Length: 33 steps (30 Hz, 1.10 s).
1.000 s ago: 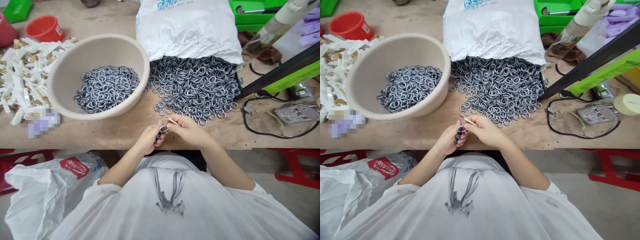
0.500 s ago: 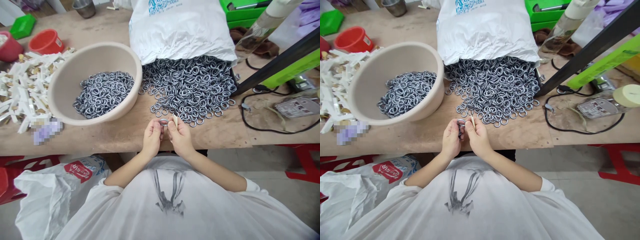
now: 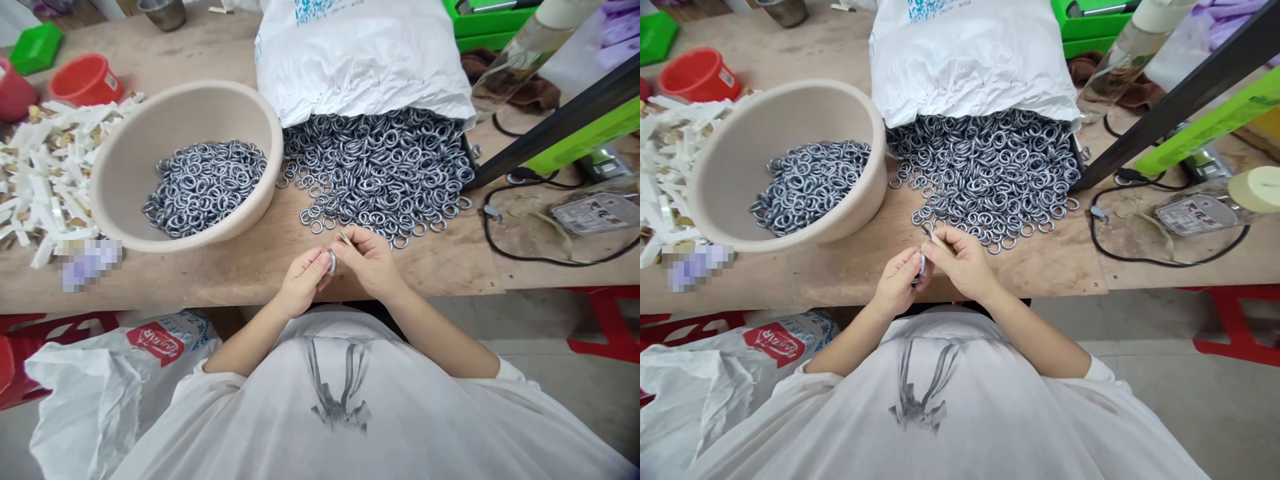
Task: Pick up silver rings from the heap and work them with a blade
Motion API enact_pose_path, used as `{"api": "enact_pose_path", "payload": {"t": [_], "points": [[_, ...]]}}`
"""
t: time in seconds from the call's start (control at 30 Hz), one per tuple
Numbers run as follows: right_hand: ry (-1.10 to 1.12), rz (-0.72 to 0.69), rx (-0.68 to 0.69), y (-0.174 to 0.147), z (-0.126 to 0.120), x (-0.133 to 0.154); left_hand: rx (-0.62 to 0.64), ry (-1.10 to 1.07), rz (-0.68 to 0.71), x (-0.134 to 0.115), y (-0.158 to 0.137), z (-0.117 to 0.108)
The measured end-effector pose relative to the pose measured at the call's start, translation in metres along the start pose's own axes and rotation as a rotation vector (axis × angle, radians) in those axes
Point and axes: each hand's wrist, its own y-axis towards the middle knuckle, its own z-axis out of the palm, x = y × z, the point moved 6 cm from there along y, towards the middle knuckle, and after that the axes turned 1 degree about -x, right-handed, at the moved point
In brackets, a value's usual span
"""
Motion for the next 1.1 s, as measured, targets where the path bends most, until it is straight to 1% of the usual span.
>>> {"api": "enact_pose_path", "payload": {"t": [0.07, 0.1, 0.2, 0.3, 0.4, 0.5, 0.6, 0.73, 0.87, 0.93, 0.97, 1.0, 1.07, 1.1], "points": [[-0.103, -0.057, -0.029, -0.001, -0.004, 0.008, 0.009, -0.028, -0.011, -0.003, 0.000, 0.001], [-0.179, -0.106, -0.009, -0.002, -0.004, 0.013, -0.002, -0.047, -0.015, -0.004, 0.000, 0.001], [-0.429, -0.265, 0.114, -0.012, 0.003, 0.026, -0.052, -0.079, -0.031, -0.007, 0.001, 0.000], [-0.585, -0.355, 0.160, -0.020, 0.009, 0.031, -0.070, -0.068, -0.048, -0.008, 0.001, -0.001], [-0.623, -0.380, 0.175, -0.021, 0.012, 0.032, -0.048, -0.041, -0.047, -0.007, 0.001, -0.001], [-0.611, -0.419, 0.175, -0.021, 0.013, 0.035, -0.016, -0.027, -0.037, -0.008, 0.000, 0.000], [-0.590, -0.455, 0.156, -0.022, 0.011, 0.038, -0.010, -0.040, -0.042, -0.007, -0.002, 0.001], [-0.582, -0.436, 0.153, -0.023, 0.009, 0.039, 0.000, -0.057, -0.062, -0.005, -0.002, 0.003], [-0.567, -0.415, 0.165, -0.024, 0.010, 0.039, 0.011, -0.035, -0.049, -0.004, -0.001, 0.002], [-0.548, -0.374, 0.188, -0.022, 0.008, 0.034, 0.034, -0.015, -0.042, -0.005, -0.003, 0.001], [-0.540, -0.331, 0.179, -0.018, 0.004, 0.029, 0.078, 0.011, -0.038, -0.005, -0.005, 0.002], [-0.532, -0.272, 0.141, -0.014, -0.002, 0.023, 0.151, 0.057, -0.037, -0.006, -0.008, 0.006], [-0.526, -0.134, -0.008, -0.002, -0.021, 0.007, 0.334, 0.172, -0.043, -0.007, -0.015, 0.014], [-0.530, -0.077, -0.099, 0.003, -0.031, 0.001, 0.396, 0.207, -0.041, -0.007, -0.019, 0.016]]}}
